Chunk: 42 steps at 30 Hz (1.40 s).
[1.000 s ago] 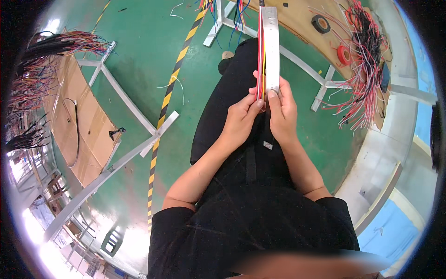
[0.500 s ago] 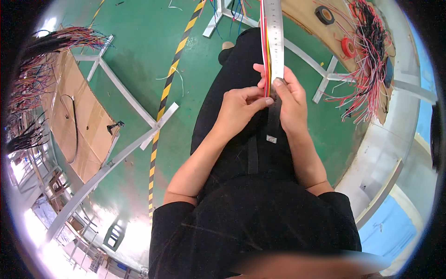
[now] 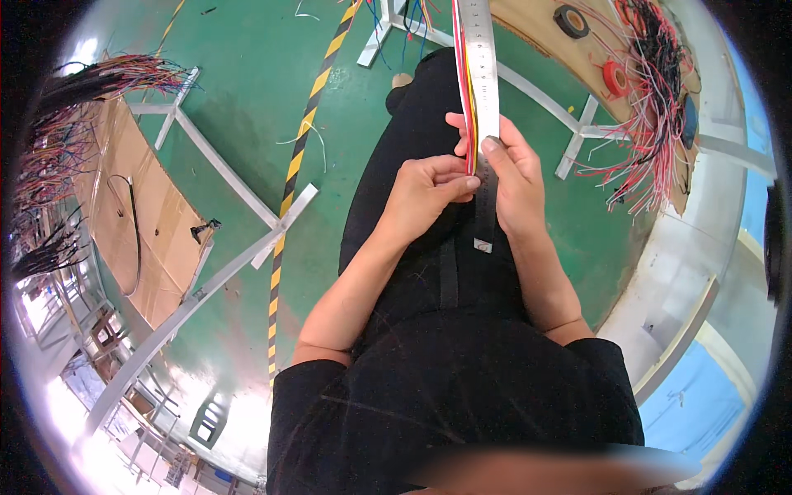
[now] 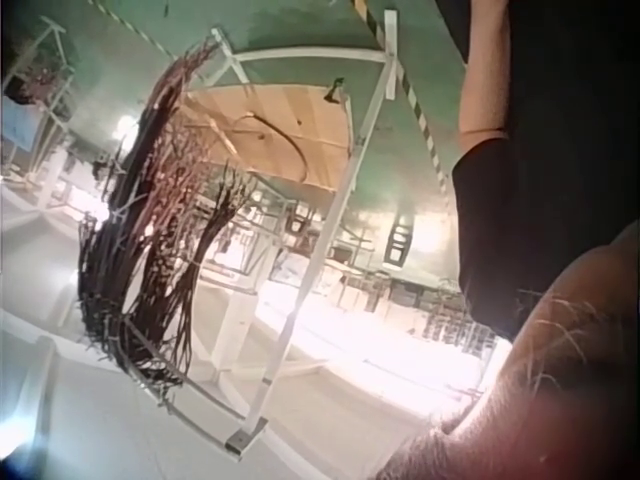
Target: The person assembles a wiring harness by bundling electrical wires, measuring them with a ruler, and taping them together with a tape dispenser.
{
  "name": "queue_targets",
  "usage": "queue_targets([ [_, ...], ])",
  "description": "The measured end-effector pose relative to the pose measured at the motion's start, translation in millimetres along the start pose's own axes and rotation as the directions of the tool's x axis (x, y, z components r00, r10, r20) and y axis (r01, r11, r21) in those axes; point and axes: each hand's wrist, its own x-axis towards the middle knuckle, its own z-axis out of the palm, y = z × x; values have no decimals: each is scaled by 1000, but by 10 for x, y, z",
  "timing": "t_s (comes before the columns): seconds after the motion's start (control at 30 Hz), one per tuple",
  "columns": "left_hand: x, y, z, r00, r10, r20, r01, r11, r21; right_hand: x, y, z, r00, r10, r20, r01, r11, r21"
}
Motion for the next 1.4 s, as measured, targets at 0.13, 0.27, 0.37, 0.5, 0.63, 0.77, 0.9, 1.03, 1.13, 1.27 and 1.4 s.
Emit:
queue_targets([
  [0.13,-8,0,16,1000,1,11,-1,999,-33,5,-13,0,1000,0,5,0,1000,-12],
  [0.27,-6,-2,55,999,25,-26,-26,999,-30,11,-16,0,1000,-6,6,6,1000,-23],
  [0.37,1,-2,70,999,12,-36,-14,999,-48,15,-20,-8,1000,-8,3,8,1000,-21],
  [0.5,14,-12,83,999,-23,-33,19,994,-105,6,-26,-13,1000,3,-1,-3,1000,-16],
  [0.63,1,-151,101,998,-25,-66,22,998,-58,13,-10,-9,1000,-12,-15,12,1000,-8],
  [0.77,-19,-211,163,989,88,-119,-87,996,16,23,-23,5,999,-21,-33,20,999,-27],
  [0.9,-50,-202,193,981,129,-143,-126,992,28,25,-47,7,999,-16,-40,14,999,-50],
  [1.03,-53,-230,181,981,129,-144,-124,991,42,15,-47,24,998,0,-66,-4,998,-59],
  [1.13,-58,-225,188,984,118,-136,-118,993,13,15,-58,37,997,20,-78,-26,997,-73],
  [1.27,-66,-191,199,985,113,-134,-109,993,36,19,-74,17,998,29,-58,-35,994,-104],
  [1.4,-52,-240,185,993,78,-87,-74,996,43,71,-109,54,994,83,-75,-85,996,-25],
])
